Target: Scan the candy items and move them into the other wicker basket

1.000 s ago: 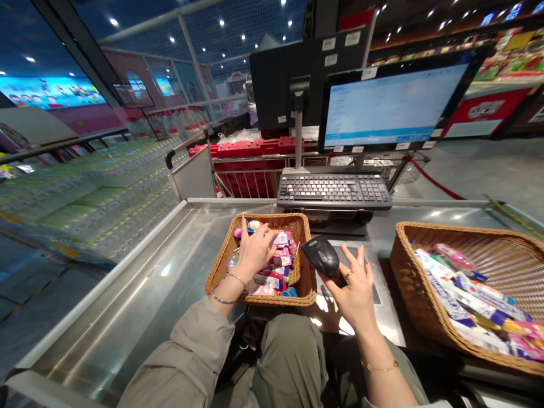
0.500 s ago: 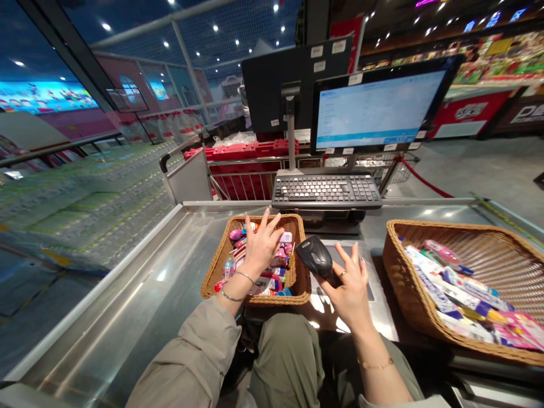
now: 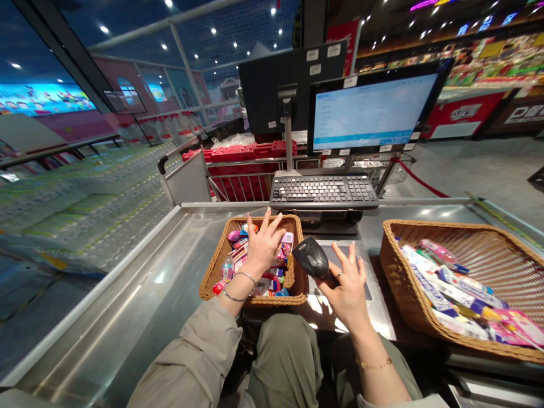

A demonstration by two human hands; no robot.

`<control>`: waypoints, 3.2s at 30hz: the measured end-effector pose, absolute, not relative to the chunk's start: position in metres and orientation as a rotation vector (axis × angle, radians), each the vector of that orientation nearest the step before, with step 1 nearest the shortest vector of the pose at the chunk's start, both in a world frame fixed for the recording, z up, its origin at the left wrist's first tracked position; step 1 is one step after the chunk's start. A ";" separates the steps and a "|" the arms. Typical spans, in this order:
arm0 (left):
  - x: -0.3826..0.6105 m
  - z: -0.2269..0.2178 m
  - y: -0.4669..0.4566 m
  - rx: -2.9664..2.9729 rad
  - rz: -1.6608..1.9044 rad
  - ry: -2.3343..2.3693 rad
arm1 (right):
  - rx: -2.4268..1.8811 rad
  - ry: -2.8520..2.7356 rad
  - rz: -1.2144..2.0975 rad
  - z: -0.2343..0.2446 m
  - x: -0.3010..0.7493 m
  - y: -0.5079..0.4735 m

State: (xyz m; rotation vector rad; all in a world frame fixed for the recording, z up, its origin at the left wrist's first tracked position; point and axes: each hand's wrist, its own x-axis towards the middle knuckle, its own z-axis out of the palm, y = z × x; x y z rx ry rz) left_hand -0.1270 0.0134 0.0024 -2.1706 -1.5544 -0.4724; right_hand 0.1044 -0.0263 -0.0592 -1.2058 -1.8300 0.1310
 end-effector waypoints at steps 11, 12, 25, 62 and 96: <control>-0.122 0.001 0.020 -2.143 -0.535 -1.452 | -1.189 -1.828 0.093 -0.061 0.110 -0.024; -0.122 0.001 0.020 -2.140 -0.538 -1.447 | -1.192 -1.829 0.094 -0.061 0.111 -0.023; -0.119 0.005 0.023 -2.154 -0.556 -1.442 | -1.211 -1.829 0.097 -0.064 0.118 -0.022; -0.113 0.008 0.026 -2.165 -0.542 -1.459 | -1.183 -1.816 0.116 -0.059 0.122 -0.024; -0.112 0.009 0.027 -2.157 -0.538 -1.469 | -1.163 -1.797 0.125 -0.058 0.124 -0.023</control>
